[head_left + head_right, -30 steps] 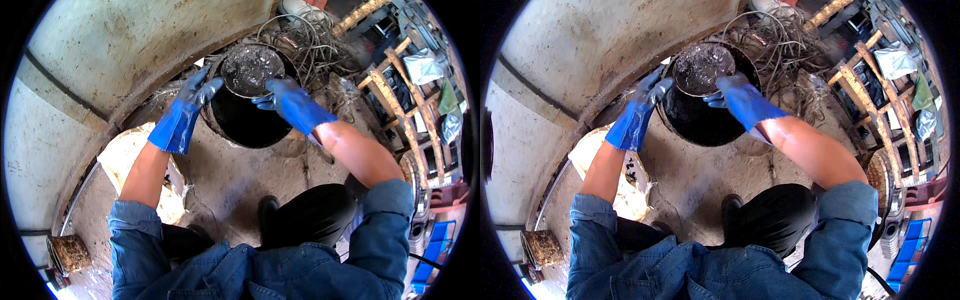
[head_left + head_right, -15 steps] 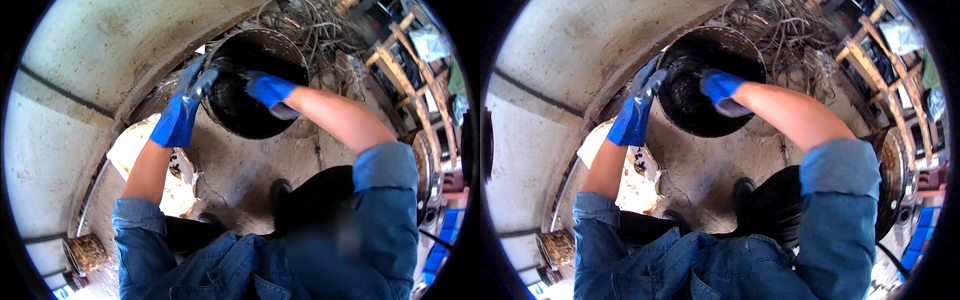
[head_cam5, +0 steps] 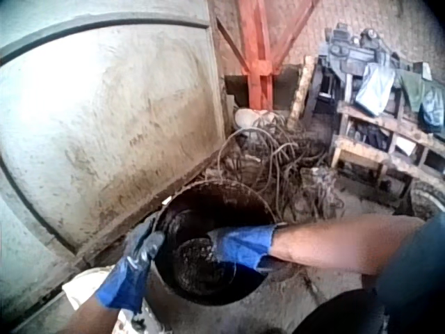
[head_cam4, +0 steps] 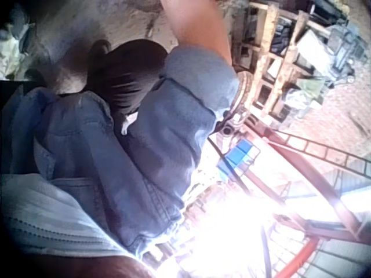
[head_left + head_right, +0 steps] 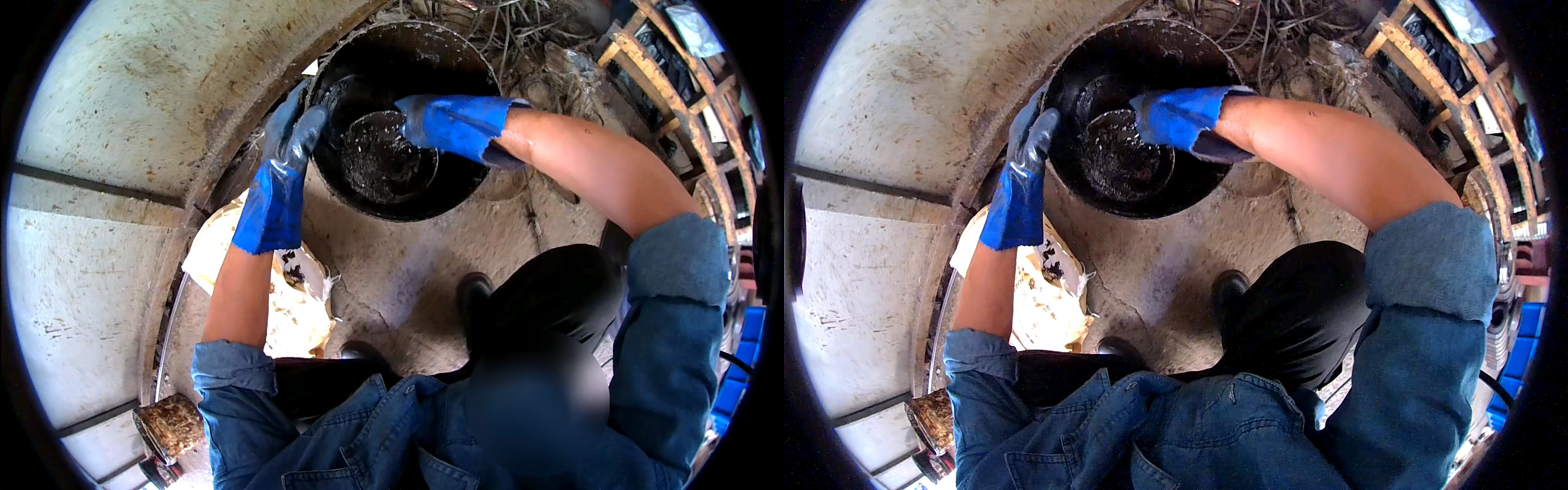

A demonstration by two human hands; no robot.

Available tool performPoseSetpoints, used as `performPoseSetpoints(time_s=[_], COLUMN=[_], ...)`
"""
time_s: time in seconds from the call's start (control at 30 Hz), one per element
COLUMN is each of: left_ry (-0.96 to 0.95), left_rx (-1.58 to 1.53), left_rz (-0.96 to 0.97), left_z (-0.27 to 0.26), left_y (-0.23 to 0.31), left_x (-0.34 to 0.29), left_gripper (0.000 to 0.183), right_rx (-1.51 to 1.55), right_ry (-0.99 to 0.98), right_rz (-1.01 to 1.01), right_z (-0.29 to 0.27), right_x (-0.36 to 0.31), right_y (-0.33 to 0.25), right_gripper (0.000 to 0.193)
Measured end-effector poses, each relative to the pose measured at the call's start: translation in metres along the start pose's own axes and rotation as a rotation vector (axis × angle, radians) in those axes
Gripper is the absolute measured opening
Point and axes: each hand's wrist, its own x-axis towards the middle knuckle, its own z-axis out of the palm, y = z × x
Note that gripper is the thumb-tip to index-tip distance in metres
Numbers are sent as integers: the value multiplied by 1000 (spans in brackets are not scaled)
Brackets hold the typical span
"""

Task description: The person uses a piece of insulation-like material to wipe a dark, viscous substance from a concrete floor, then places the soiled material into a paper bag.

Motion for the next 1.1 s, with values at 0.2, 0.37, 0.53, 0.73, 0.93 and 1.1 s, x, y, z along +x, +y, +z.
performPoseSetpoints(time_s=[0.2,0.37,0.53,0.73,0.93,1.1], left_ry=[-60,-47,-100,215,4,144], left_rx=[-54,-18,-230,132,251,302], left_rz=[-23,-96,-118,-279,-287,-191], left_z=[20,-6,80,0,14,30], left_y=[29,62,15,55,34,35], left_x=[11,-4,45,2,22,28], left_gripper=[67,66,70,74,70,66], right_rx=[-782,-910,-108,-531,-437,-533], right_ry=[-175,-10,-46,127,427,-9], right_rz=[-300,-543,-376,-67,-701,-233], right_z=[2,44,6,49,11,-50], right_x=[44,128,82,143,83,33], right_y=[79,103,314,88,131,49], right_gripper=[17,13,14,22,14,14])
